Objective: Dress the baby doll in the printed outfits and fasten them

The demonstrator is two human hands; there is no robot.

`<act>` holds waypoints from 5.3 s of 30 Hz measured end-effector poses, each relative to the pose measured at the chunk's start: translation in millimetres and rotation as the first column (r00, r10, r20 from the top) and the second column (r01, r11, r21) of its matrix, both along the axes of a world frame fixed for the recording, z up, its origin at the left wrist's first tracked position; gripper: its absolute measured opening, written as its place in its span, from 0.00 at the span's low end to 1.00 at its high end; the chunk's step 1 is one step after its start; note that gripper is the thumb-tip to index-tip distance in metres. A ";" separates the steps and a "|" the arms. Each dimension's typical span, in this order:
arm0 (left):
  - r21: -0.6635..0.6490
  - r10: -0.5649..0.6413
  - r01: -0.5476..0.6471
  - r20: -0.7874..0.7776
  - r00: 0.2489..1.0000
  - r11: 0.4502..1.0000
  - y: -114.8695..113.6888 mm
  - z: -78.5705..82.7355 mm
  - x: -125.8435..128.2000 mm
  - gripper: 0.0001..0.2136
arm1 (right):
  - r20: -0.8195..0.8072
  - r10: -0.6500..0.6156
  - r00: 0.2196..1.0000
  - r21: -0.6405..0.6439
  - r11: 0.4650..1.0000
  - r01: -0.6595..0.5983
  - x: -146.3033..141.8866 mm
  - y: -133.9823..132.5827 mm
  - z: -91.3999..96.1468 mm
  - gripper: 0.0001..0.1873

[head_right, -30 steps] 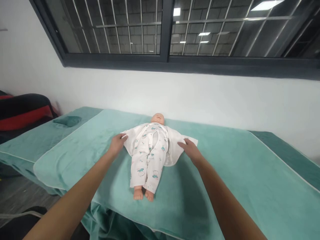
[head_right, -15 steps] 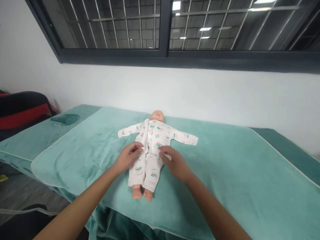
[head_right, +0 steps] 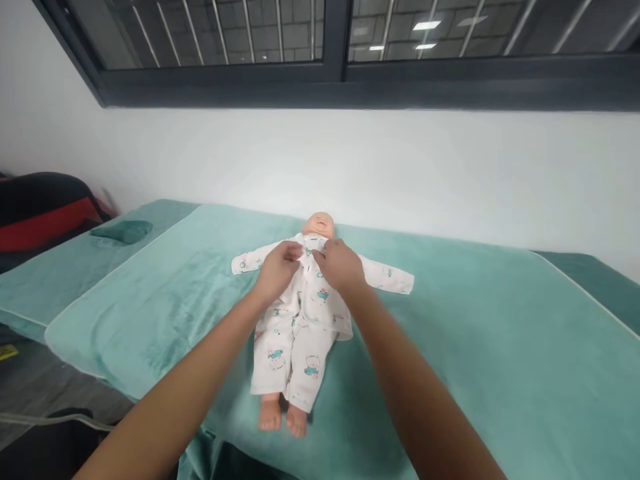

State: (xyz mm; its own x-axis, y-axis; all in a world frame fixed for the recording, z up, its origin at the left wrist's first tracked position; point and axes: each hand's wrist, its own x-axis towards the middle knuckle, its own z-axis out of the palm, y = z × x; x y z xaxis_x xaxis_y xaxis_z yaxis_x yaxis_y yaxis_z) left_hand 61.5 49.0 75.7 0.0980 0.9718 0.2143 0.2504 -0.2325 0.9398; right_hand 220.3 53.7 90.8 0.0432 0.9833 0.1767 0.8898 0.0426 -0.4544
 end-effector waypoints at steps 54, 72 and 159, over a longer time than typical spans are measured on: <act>-0.158 -0.131 0.168 0.223 0.966 0.973 98.2 -4.3 20.8 0.06 | -0.784 -0.035 0.620 0.127 0.968 0.215 -2.3 55.3 -29.0 0.10; -0.167 -0.204 0.233 0.172 0.964 0.958 102.2 -3.8 17.4 0.09 | -0.593 0.214 0.776 0.297 0.954 -0.036 4.3 52.6 -38.3 0.09; -0.189 -0.200 0.239 0.205 0.958 0.952 105.5 -3.4 14.8 0.05 | -0.714 0.076 0.696 0.142 0.989 0.037 2.8 64.1 -35.1 0.08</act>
State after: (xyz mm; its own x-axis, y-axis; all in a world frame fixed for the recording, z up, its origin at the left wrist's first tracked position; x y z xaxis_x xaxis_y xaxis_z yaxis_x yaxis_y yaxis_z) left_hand 76.3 154.5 72.4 0.2925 0.9553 0.0426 0.0363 -0.0556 0.9978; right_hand 223.1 117.7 55.7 0.1935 0.9538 0.2299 0.2949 0.1669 -0.9408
